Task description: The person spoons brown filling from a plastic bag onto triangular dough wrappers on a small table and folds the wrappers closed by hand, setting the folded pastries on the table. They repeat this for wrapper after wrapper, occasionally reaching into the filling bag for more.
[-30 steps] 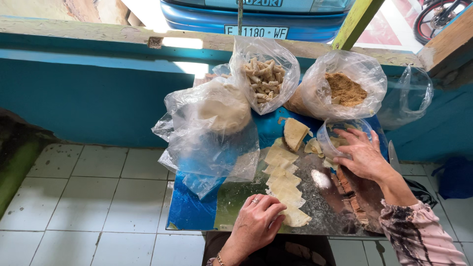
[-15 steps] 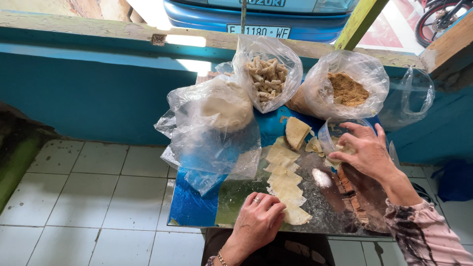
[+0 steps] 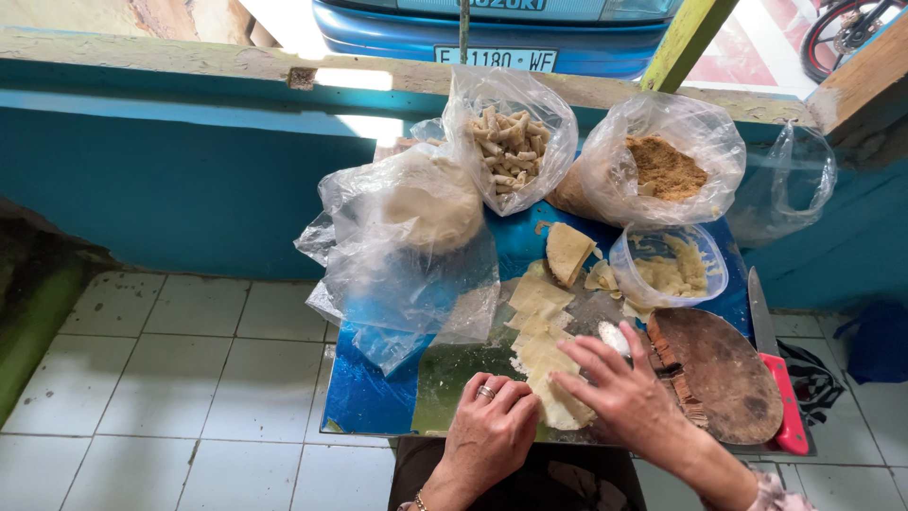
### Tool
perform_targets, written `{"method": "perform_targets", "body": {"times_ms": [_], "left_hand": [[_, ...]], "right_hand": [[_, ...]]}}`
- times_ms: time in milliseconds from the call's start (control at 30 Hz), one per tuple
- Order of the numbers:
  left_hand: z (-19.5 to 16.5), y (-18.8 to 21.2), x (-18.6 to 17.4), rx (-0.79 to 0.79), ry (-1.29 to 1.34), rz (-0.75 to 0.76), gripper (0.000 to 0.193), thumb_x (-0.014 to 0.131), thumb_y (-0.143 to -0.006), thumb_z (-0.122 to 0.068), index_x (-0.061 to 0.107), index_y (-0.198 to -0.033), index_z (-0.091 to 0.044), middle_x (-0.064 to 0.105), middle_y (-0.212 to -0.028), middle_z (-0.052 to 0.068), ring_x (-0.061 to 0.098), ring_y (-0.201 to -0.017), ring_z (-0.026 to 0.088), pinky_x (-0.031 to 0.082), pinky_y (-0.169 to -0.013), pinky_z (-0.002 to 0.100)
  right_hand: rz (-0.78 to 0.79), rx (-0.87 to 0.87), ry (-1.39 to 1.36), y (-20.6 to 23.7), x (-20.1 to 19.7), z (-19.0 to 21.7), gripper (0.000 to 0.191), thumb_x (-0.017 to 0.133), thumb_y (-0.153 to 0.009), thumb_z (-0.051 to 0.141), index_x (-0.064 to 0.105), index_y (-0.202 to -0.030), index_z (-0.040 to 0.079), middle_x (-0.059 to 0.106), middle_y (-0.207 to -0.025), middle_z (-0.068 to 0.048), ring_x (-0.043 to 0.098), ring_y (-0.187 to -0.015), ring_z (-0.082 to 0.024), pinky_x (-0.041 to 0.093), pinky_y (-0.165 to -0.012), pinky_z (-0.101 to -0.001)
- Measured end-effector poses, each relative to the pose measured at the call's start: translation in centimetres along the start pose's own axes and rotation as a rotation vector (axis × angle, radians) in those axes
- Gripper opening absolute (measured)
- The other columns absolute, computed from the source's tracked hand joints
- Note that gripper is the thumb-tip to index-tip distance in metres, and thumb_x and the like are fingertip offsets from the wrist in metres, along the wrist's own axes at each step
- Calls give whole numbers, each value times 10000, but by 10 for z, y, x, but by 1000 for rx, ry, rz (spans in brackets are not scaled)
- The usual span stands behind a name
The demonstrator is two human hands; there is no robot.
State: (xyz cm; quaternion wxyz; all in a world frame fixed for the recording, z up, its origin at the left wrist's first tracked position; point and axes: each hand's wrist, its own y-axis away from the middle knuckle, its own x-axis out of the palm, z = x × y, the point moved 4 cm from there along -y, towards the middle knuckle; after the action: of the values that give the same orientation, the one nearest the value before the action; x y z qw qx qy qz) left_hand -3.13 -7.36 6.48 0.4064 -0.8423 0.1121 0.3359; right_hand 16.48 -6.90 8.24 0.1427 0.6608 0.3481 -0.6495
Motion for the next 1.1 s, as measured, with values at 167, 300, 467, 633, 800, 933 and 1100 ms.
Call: {"method": "perform_targets", "body": {"times_ms": [167,300,467,633,800,933,1100], "left_hand": [[0,1,0,16,-30,-17,88,688,-857,-112,622,-912,-91,641,-982,44,630,-980,241,452,-967,434],[-1,2,1,19,-24,2,85,692,-849,-114,620,-893,-98,634,-960,39,628,-980,239,450,-973,437],[0,2,2,23,-37,-2,86,689,-843,-122,624,-894,-99,632,-966,38,626,-987,241,448,-985,446],[1,3,3,17,-51,2,88,693,-868,-134,631,-914,-91,631,-996,43,617,-998,243,442,-991,448],[0,4,3,12,-45,10,95,692,-842,-128,629,-903,-90,620,-975,47,615,-997,248,441,-1002,460],[0,1,1,32,-40,14,99,693,-824,-121,623,-887,-93,620,-971,50,611,-997,252,443,-1002,470],[1,-1,1,24,-41,38,103,696,-820,-114,629,-894,-89,633,-977,52,623,-1002,260,451,-997,470]], "right_hand": [[98,-101,287,20,16,20,550,607,-840,207,604,-1381,106,461,-1540,-126,420,-1384,-334,166,-1150,-645],[54,-91,301,23,18,1,502,624,-858,214,622,-1355,146,438,-1548,-116,442,-1373,-328,180,-1166,-626],[-109,107,18,12,10,-15,423,641,-871,239,618,-1293,228,427,-1534,-31,462,-1356,-241,190,-1222,-558],[-12,-125,263,17,12,12,605,557,-892,235,484,-1492,264,401,-1569,-81,430,-1392,-294,150,-1190,-621],[16,-199,402,14,24,2,650,485,-951,306,358,-1587,258,343,-1629,-94,349,-1456,-343,91,-1181,-655],[54,-165,484,2,30,-15,668,472,-959,313,309,-1608,314,289,-1663,-66,289,-1495,-333,52,-1195,-642],[80,-177,564,-12,33,-29,733,476,-939,309,221,-1623,382,237,-1680,-50,268,-1506,-338,32,-1194,-647]]}}
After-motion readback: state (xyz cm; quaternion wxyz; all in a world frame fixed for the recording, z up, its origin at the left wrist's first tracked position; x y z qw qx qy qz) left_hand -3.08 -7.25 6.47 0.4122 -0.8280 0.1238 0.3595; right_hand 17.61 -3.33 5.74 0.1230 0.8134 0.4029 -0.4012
